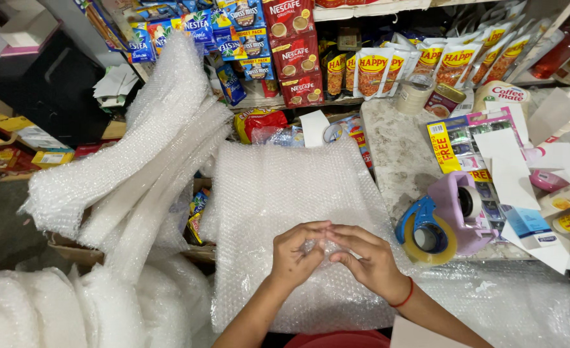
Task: The person wraps small boxes in bubble wrap and secures them with clear packing tape. They handle each box individually, folding the bubble wrap around it and applying tape to seal the package. The process is repeated for multiple items.
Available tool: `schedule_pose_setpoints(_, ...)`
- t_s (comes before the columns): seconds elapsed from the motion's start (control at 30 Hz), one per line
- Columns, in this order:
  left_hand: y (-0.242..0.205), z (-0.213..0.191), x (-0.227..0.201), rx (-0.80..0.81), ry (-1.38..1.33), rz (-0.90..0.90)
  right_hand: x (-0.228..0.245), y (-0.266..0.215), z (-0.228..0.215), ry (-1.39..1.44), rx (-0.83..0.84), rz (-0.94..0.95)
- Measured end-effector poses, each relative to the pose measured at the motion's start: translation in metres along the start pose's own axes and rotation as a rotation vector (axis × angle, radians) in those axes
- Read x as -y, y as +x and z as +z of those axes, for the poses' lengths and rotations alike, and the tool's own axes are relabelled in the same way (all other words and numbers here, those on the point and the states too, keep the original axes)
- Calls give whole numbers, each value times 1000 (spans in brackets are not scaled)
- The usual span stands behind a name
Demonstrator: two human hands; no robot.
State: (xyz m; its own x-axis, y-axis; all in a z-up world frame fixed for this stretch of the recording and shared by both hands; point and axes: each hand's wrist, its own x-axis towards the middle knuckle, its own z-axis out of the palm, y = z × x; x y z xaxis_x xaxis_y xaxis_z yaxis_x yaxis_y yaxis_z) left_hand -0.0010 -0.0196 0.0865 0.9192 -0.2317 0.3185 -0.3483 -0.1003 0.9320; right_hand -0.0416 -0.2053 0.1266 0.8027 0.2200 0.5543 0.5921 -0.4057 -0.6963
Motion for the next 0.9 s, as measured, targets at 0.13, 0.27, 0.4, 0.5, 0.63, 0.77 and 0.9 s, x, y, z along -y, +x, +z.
schedule_pose_setpoints(0.13, 9, -23, 4, 193, -156, 324, -6, -1, 4, -105, -89, -112)
schedule_pose_setpoints(0.27, 17, 3, 4, 102, -150, 244, -15, 3, 1, -67, -58, -33)
schedule_pose_setpoints(0.4, 23, 6, -8, -41, -143, 335, -62, -11, -36, 404, -163, 209)
schedule_pose_setpoints(0.5, 34, -22, -10, -279, -290, 380, -137, -52, -88, -93, -344, 570)
schedule_pose_setpoints(0.63, 36, -30, -1, -395, -133, 293, -218, -124, -93, -828, 5, 677)
schedule_pose_setpoints(0.77, 22, -17, 11, -415, -36, 292, -240, -155, -81, -1020, 271, 439)
schedule_pose_setpoints(0.9, 14, 1, 11, -353, 41, 397, -251, -150, -92, -757, 435, 850)
